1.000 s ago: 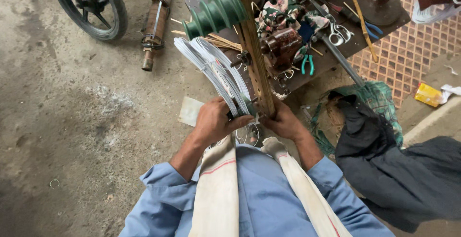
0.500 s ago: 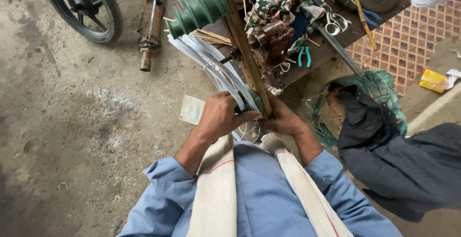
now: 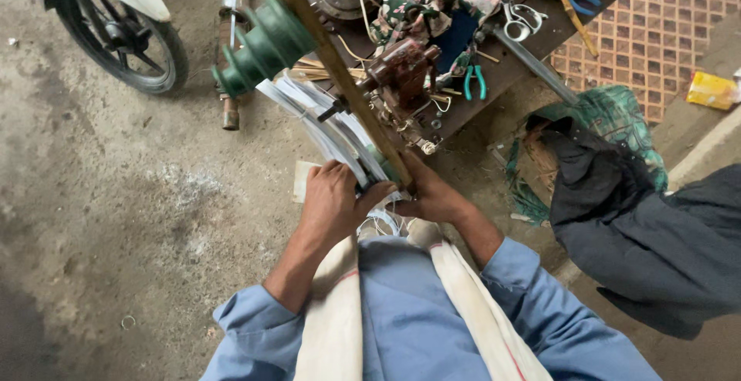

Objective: The person winds white wire onto a green reel mounted on a wooden frame, guiding the wire with one hand while turning the reel with the other. They then lift the wound reel off the frame, gather the coiled wire, and handle the wound spool at the workbench.

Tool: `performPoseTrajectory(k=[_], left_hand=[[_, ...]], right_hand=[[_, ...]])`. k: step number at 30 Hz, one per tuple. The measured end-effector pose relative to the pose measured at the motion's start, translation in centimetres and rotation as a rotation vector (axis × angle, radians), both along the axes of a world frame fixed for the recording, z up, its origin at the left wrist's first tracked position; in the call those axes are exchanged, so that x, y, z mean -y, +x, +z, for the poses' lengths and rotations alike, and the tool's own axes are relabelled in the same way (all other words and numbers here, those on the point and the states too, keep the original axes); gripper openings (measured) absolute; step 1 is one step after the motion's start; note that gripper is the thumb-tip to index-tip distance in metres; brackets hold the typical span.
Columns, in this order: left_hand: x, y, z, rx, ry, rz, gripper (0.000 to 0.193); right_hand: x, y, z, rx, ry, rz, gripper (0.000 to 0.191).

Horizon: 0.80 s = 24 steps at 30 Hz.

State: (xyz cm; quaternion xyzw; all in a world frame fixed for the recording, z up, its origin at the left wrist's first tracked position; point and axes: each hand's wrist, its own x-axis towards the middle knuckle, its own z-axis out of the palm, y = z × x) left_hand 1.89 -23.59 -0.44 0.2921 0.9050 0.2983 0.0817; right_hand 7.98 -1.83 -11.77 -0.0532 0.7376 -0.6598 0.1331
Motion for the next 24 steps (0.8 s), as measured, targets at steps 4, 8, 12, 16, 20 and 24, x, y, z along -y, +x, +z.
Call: performPoseTrajectory(k=[4, 8, 12, 16, 20, 24], left_hand=[[-0.6, 0.5, -0.2, -0.07, 0.172, -0.019, 0.036], [-1.0, 0.5, -0.4, -0.075, 0.172, -0.069, 0.036], [-2.2, 0.3, 0.0, -0.033, 0.171, -0.056, 0.031], [-4.2, -0.2, 0.4, -0.018, 0.162, -0.017, 0.024], [-4.9, -0.3, 0.4, 0.016, 0.154, 0.022, 0.035], [-4.6, 0.2, 0.3, 0.045, 0.127, 0.053, 0.034]], right_hand=[[0.1, 0.1, -0.6, -0.122, 0.078, -0.058, 0.117], [-1.7, 1.4, -1.5, -0.183, 0.142, -0.04, 0.111], [-9.1, 1.8, -4.4, 0.184, -0.421, -0.043, 0.066], [-16.6, -3.6, -10.2, 0.07, 0.148, -0.21, 0.024], [-17.8, -7.6, -14.3, -0.434, 0.571, -0.026, 0.035], [-16.6, -9.7, -15.3, -0.37, 0.805, -0.155, 0.034]])
